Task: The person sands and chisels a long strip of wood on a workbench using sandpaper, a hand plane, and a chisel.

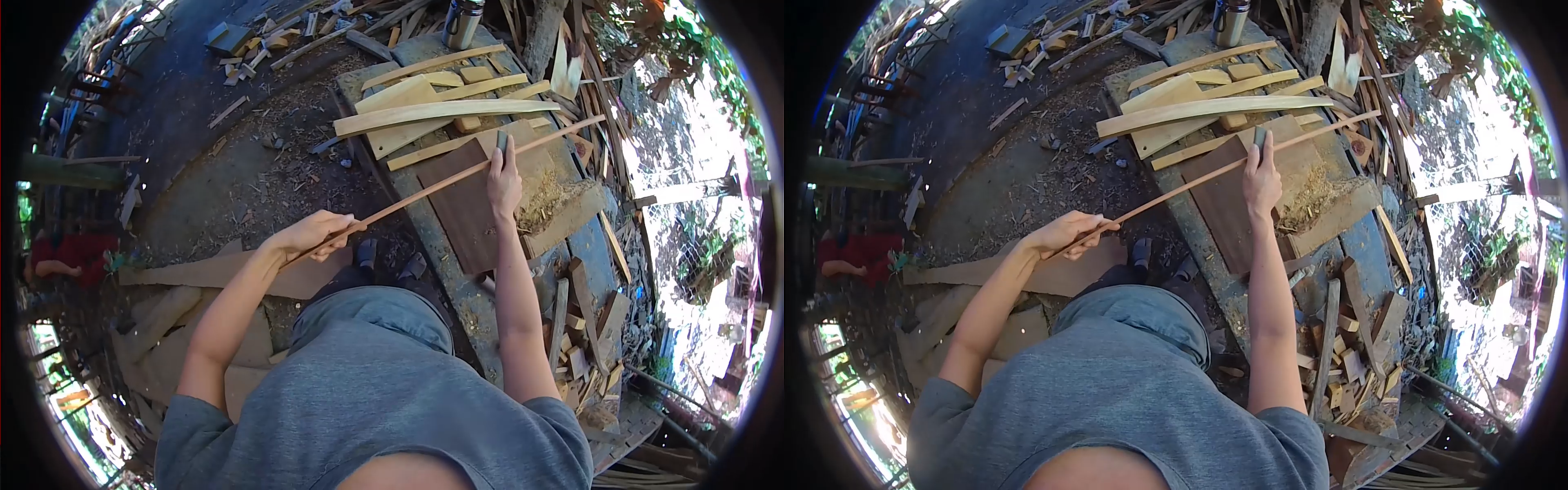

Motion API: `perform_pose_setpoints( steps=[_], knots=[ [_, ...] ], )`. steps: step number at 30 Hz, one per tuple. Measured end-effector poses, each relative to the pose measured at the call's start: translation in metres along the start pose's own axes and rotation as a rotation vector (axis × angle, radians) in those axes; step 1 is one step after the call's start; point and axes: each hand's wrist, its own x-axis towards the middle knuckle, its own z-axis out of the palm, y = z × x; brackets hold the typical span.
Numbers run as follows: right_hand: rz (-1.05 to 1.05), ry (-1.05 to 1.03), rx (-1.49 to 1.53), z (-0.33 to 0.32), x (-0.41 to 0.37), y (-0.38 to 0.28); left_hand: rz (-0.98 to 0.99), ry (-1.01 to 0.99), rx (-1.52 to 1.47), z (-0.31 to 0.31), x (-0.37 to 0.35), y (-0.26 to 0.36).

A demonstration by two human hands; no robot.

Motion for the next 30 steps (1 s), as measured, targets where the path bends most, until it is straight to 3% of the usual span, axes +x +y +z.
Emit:
perform_pose_setpoints(
  steps=[2, 4, 6, 8, 10, 12, 13, 15, 16, 18, 21, 22, 25, 28, 30],
  knots=[
    [-0.052, -0.002, -0.070, 0.001, 0.005, -0.004, -0.011, -0.072, -0.328, 0.013, -0.006, 0.006],
    [-0.045, 0.056, -0.067, 0.002, -0.007, -0.025, -0.046, -0.106, -0.357, 0.019, -0.007, 0.007],
    [-0.105, -0.086, -0.042, -0.001, -0.056, -0.059, -0.074, -0.216, -0.554, 0.021, -0.006, 0.006],
    [-0.267, -0.177, 0.079, -0.002, -0.113, -0.078, -0.068, -0.186, -0.536, 0.024, -0.007, 0.011],
    [-0.416, -0.265, 0.001, -0.019, -0.143, -0.093, -0.006, 0.041, -0.114, 0.024, -0.009, 0.017],
    [-0.583, -0.123, -0.083, -0.023, -0.124, -0.077, 0.020, 0.014, -0.130, 0.025, -0.013, 0.018],
    [-0.581, -0.040, -0.040, -0.019, -0.107, -0.066, 0.036, -0.042, -0.226, 0.027, -0.020, 0.025],
    [-0.273, -0.048, -0.164, -0.029, -0.075, -0.060, 0.040, -0.189, -0.376, 0.016, -0.027, 0.031],
    [-0.220, -0.049, -0.190, -0.030, -0.059, -0.052, 0.045, -0.189, -0.372, 0.009, -0.027, 0.023],
    [-0.214, -0.043, -0.216, -0.024, -0.050, -0.046, 0.118, -0.506, -0.841, 0.001, -0.023, 0.012],
    [-0.208, -0.008, -0.129, -0.018, -0.066, -0.062, 0.122, -0.376, -0.756, 0.005, -0.021, 0.012],
    [-0.236, -0.118, -0.179, -0.025, -0.086, -0.081, 0.127, -0.292, -0.673, 0.007, -0.022, 0.013],
    [-0.506, -0.274, -0.020, -0.035, -0.153, -0.126, 0.099, -0.250, -0.717, 0.010, -0.025, 0.019],
    [-0.678, -0.281, 0.024, -0.042, -0.172, -0.136, 0.038, -0.079, -0.544, 0.011, -0.027, 0.026],
    [-0.620, -0.170, -0.046, -0.034, -0.146, -0.110, 0.072, -0.122, -0.565, 0.005, -0.025, 0.026]
  ],
)
